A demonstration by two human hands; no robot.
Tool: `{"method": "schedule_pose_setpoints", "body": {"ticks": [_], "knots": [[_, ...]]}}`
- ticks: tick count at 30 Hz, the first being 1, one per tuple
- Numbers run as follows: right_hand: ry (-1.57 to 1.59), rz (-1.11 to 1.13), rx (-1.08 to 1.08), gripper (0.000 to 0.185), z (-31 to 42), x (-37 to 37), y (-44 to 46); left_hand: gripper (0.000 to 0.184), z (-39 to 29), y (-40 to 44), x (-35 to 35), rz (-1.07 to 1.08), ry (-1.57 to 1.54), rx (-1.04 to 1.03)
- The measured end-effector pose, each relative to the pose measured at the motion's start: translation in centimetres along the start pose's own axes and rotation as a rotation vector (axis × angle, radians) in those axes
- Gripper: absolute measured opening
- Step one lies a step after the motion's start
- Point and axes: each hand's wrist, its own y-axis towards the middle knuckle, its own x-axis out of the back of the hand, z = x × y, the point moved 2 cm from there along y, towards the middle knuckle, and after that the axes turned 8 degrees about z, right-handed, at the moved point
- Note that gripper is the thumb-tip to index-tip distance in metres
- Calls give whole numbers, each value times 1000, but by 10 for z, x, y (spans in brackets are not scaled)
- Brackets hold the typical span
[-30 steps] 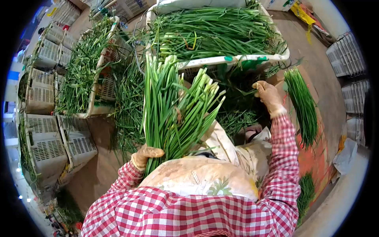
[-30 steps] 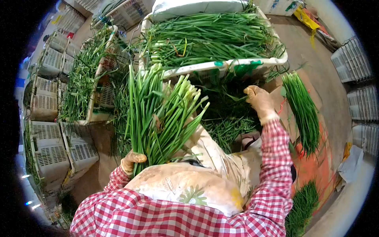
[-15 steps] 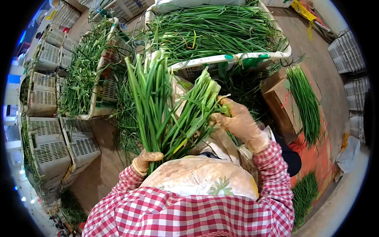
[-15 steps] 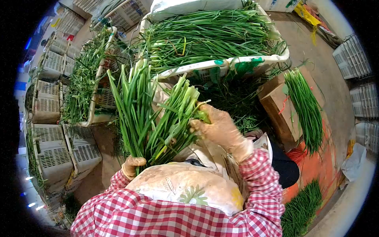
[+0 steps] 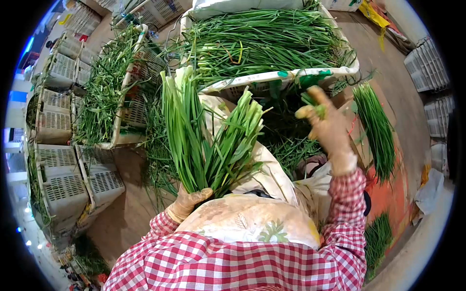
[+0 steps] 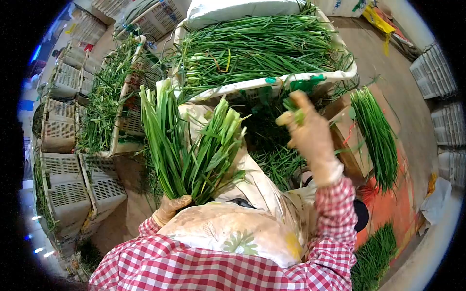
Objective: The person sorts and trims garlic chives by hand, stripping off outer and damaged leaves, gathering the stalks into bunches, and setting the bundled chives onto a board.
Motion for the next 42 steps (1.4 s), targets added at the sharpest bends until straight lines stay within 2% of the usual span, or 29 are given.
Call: {"method": "schedule_pose_setpoints", "body": {"ticks": [1,3,4,6,8,10,12,13,14,15,16,17,18,20,22,23,25,26,28,29,30,32,33,35,36,37,39,40,42], "knots": [[252,105,-10,57,8,-19,-11,49,-3,2,-8,8,-39,-41],[217,257,40,81,14,-55,-20,51,-34,11,-45,-148,111,35],[159,318,38,88,11,-71,-20,51,-33,10,-41,-142,114,39],[214,327,117,96,27,-93,-20,55,-26,8,-32,-44,327,82],[225,177,233,97,28,-114,-17,57,-28,9,-39,-27,313,83],[105,103,313,92,15,-123,-10,60,-32,12,-49,-140,-70,68],[53,43,377,87,13,-110,-13,60,-1,2,-1,-137,-77,53],[-70,26,361,84,10,-100,-10,52,37,-8,48,-21,-152,72],[-40,45,385,78,9,-86,-7,44,12,8,22,97,-226,92],[67,168,255,65,4,-70,-1,52,-15,-4,-4,-102,-225,263],[117,106,251,44,-2,-58,5,52,-11,-2,-7,-98,-230,268],[-121,22,424,22,-21,-47,20,39,-6,-1,-7,-123,-245,281],[-165,-56,443,16,-31,-25,35,38,-12,0,-12,-154,-233,324],[-416,-229,265,21,-40,0,55,38,-17,-1,-13,-183,-224,368],[-734,-403,175,29,-45,19,61,20,-10,-4,-1,-62,-105,292],[-732,-401,179,29,-32,19,55,18,-7,-6,6,-3,-44,253],[-213,-183,-65,37,-8,15,33,16,2,-12,27,28,-51,251],[-55,-105,-99,41,14,4,15,16,1,-13,25,43,-55,256],[312,4,387,57,16,-39,-9,27,-7,-9,10,-34,-26,280],[101,43,465,56,21,-53,-19,37,-10,-6,1,-122,9,302],[-114,80,537,55,25,-64,-26,37,-9,-4,-2,-116,13,311],[-320,29,465,46,17,-90,-24,46,-7,-2,-7,-90,-145,301],[-166,-82,573,38,1,-100,-14,46,-6,1,-7,-87,-145,303],[-346,-213,647,19,0,-90,-4,42,0,3,-3,-44,-246,326],[-438,-290,700,12,-9,-86,4,41,7,-3,7,20,-463,447],[-510,-355,695,11,-19,-81,13,42,10,-5,11,-23,-512,448],[-581,-454,680,9,-33,-63,26,42,10,-6,12,-65,-565,456],[-578,-487,675,8,-37,-52,30,42,4,-2,9,27,-567,418],[-770,-565,316,12,-45,-21,37,41,2,-6,12,109,-568,372]]}}
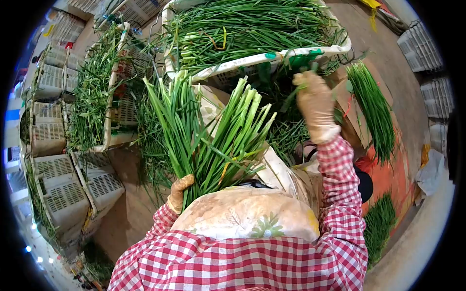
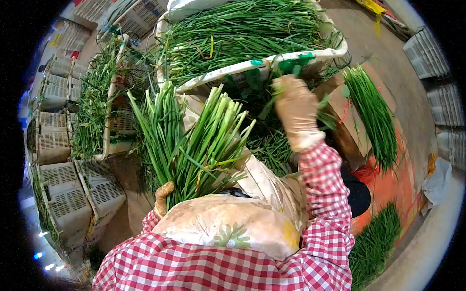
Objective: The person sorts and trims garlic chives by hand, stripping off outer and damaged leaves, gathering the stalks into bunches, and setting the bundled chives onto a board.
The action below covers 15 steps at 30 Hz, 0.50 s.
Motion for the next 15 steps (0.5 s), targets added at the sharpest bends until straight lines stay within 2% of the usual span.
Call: {"method": "schedule_pose_setpoints", "body": {"ticks": [2,3,4,5,6,8,9,10,11,13,14,15], "knots": [[366,48,-70,26,-10,17,-1,38,13,-10,43,-208,-26,-23],[532,130,-111,31,-1,30,-6,38,31,-21,121,-178,160,-54],[728,242,-123,37,14,42,-14,38,24,-18,91,-183,157,-54],[891,365,-84,43,32,52,-25,38,10,-7,33,-172,77,-44],[948,481,10,49,51,56,-38,38,4,2,1,-162,-4,-34],[685,618,268,62,82,53,-61,44,5,10,1,-183,-7,-34],[516,605,359,68,93,44,-69,48,1,13,-4,-150,-16,-37],[324,487,445,63,100,38,-73,53,-3,15,-7,-117,-22,-43],[290,418,512,55,99,37,-74,59,-5,17,-2,-114,-3,-52],[222,323,641,43,92,47,-70,60,-7,17,3,-95,-9,-80],[263,320,727,40,86,60,-63,61,-9,16,4,-71,-17,-89],[346,306,705,38,73,58,-61,66,-12,17,3,-24,9,-105]]}}
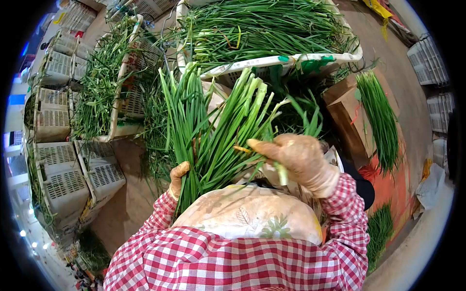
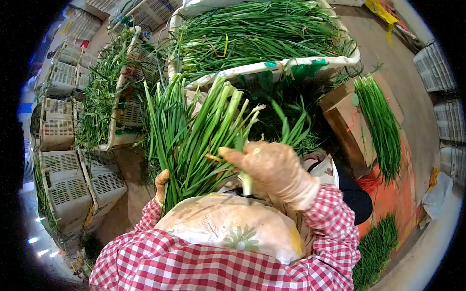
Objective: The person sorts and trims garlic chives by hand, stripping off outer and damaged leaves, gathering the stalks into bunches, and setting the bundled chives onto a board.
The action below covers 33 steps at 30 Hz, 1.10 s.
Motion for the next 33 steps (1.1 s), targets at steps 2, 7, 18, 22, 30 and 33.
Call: {"method": "schedule_pose_setpoints", "body": {"ticks": [2,7,18,22,30,33], "knots": [[97,-127,-32,34,-23,11,-12,69,-1,2,-8,14,11,-34],[-211,-251,-464,33,-91,27,-36,70,-2,-8,4,57,-36,-94],[1309,-183,-771,22,-26,0,23,68,1,-15,-33,42,9,-75],[1251,-140,-727,20,-44,-3,17,68,-1,-22,-34,15,-23,-40],[-415,-102,-860,53,-118,23,-20,65,5,-31,36,6,-31,-34],[176,-341,-545,79,-58,24,12,65,6,-16,-11,11,-40,-77]]}}
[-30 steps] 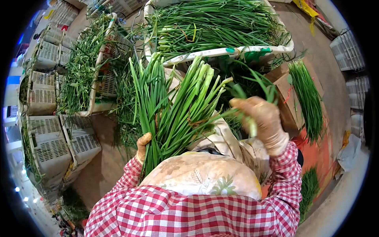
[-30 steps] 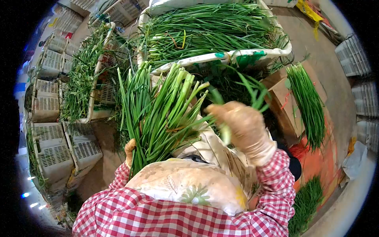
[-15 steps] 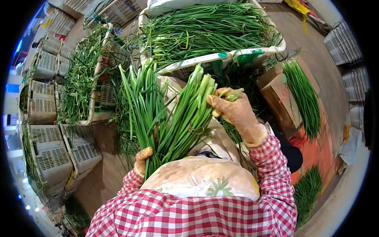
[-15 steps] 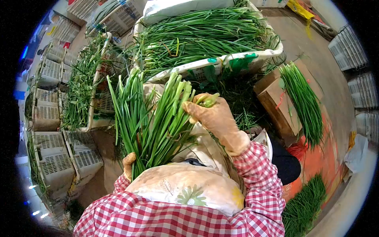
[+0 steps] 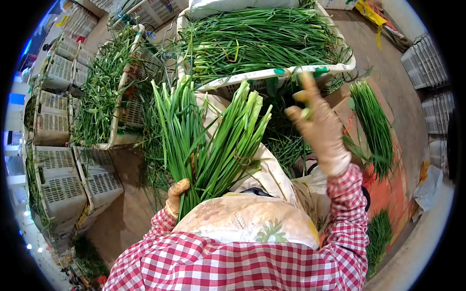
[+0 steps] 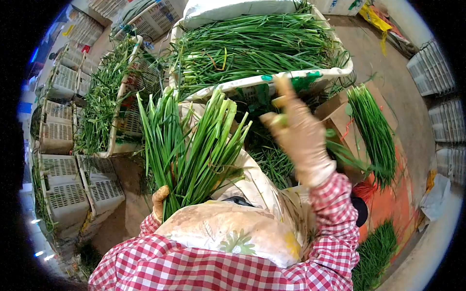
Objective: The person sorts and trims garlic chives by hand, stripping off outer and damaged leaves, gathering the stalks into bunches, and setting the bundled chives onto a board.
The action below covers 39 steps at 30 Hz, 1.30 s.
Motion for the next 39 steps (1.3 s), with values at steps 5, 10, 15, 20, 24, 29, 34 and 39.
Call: {"method": "schedule_pose_setpoints", "body": {"ticks": [5,10,15,20,24,29,34,39], "knots": [[-60,95,303,45,44,-37,-8,65,-1,4,-27,-9,21,0],[63,-61,406,20,32,-49,4,58,3,-1,-16,19,24,9],[-61,-277,21,26,-22,-36,30,51,-1,-5,5,56,-40,83],[-352,20,-127,41,-34,-12,11,60,-2,-4,7,-87,157,-11],[20,317,152,31,48,-13,-22,50,-1,9,-12,-41,48,-1],[281,574,129,18,61,-66,-40,71,-6,20,-23,-33,127,20],[772,779,424,18,84,-21,-52,63,-7,22,-18,5,38,-19],[1182,357,439,35,21,46,-27,75,-11,24,-28,49,108,-105]]}}
